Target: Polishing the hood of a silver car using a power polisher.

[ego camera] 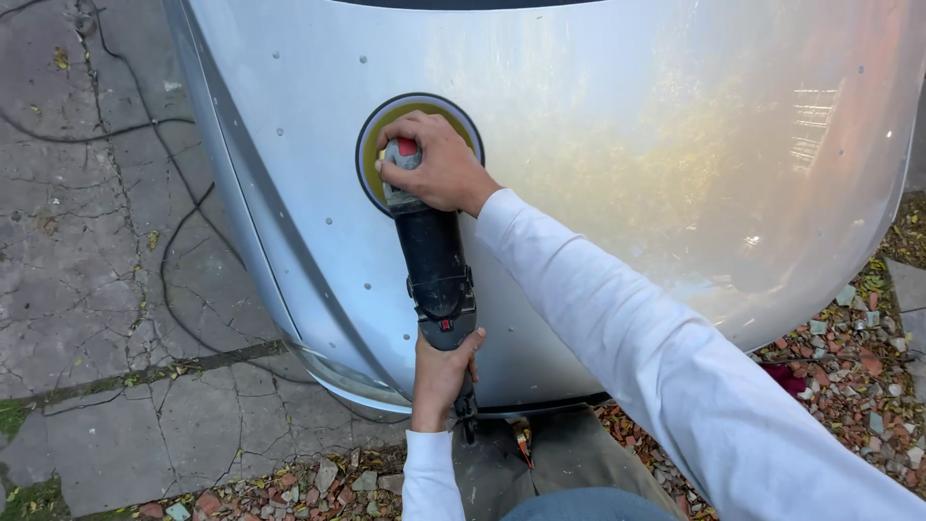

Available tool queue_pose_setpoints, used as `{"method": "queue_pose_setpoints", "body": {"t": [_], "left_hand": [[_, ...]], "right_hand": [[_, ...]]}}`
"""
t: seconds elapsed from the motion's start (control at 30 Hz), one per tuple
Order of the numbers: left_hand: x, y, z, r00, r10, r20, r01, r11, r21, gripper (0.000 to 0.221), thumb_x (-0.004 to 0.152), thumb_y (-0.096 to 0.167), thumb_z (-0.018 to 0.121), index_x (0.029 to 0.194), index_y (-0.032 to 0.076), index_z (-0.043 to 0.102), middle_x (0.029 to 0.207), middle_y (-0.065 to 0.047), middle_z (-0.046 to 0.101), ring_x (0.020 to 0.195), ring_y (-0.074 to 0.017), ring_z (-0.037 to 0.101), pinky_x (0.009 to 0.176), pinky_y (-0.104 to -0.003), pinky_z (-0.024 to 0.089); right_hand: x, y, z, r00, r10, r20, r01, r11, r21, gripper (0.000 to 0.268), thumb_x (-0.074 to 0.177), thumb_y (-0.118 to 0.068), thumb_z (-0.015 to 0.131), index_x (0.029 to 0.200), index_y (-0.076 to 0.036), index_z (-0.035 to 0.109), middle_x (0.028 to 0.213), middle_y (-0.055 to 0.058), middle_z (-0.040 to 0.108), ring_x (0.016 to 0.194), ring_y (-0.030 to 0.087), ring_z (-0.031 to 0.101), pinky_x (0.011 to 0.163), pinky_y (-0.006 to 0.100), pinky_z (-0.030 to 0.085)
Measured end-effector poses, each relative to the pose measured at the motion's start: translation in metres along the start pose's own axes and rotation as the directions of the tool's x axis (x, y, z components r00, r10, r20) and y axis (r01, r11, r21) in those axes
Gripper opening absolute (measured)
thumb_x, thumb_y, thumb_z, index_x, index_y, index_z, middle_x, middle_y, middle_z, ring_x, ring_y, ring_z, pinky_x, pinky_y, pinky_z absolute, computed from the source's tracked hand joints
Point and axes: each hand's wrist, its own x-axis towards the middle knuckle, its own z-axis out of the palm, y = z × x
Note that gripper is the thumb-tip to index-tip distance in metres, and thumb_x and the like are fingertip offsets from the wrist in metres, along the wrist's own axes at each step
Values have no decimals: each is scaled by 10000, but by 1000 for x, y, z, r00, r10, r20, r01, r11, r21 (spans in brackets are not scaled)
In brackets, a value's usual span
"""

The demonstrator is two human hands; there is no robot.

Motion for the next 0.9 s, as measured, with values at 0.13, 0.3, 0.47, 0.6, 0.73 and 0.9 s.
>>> {"method": "queue_pose_setpoints", "body": {"t": [0.13,0.3,0.47,0.6,0.73,0.9], "left_hand": [[0,23,28,1000,-16,24,15,999,33,338,863,49,809,1082,18,553,575,-80,597,414,-196,538,417,-347,486],[1,33,94,997,-20,69,15,998,67,417,837,97,805,1149,29,537,671,-77,621,417,-179,524,407,-337,461],[2,39,161,992,-28,121,7,985,172,610,804,185,805,1311,69,485,819,-73,659,481,-163,535,437,-332,477],[9,37,213,986,54,157,-103,941,323,718,772,291,800,1377,57,492,1126,-128,741,925,-272,746,865,-367,589],[23,57,233,974,27,223,-104,934,342,751,742,296,811,1366,29,490,1028,-136,705,640,-240,663,507,-350,562],[42,56,237,922,113,370,-254,899,358,959,814,391,761,1601,70,318,1365,-193,681,1171,-347,726,993,-441,564]], "right_hand": [[5,24,-29,997,-54,-53,52,998,-33,246,881,-317,735,1036,-125,740,1105,56,674,1025,239,604,959,392,493],[-11,72,-95,993,-64,-98,65,998,4,232,942,-208,751,1115,-61,705,1143,113,696,1003,253,678,924,378,603],[-43,118,-171,992,84,-96,-72,990,122,204,972,-120,729,1152,-49,666,1196,144,614,1051,312,673,912,396,676],[-62,159,-226,979,162,-123,-143,978,155,208,1002,-128,712,1186,-50,654,1198,168,631,1011,318,691,894,393,675],[-74,187,-260,962,95,-256,-75,993,87,237,1044,-139,709,1240,-9,679,1214,228,635,1054,359,684,923,436,666],[-63,197,-279,935,248,-252,-198,958,210,236,1040,-160,683,1256,-68,663,1257,203,617,1130,332,674,975,413,656]]}}
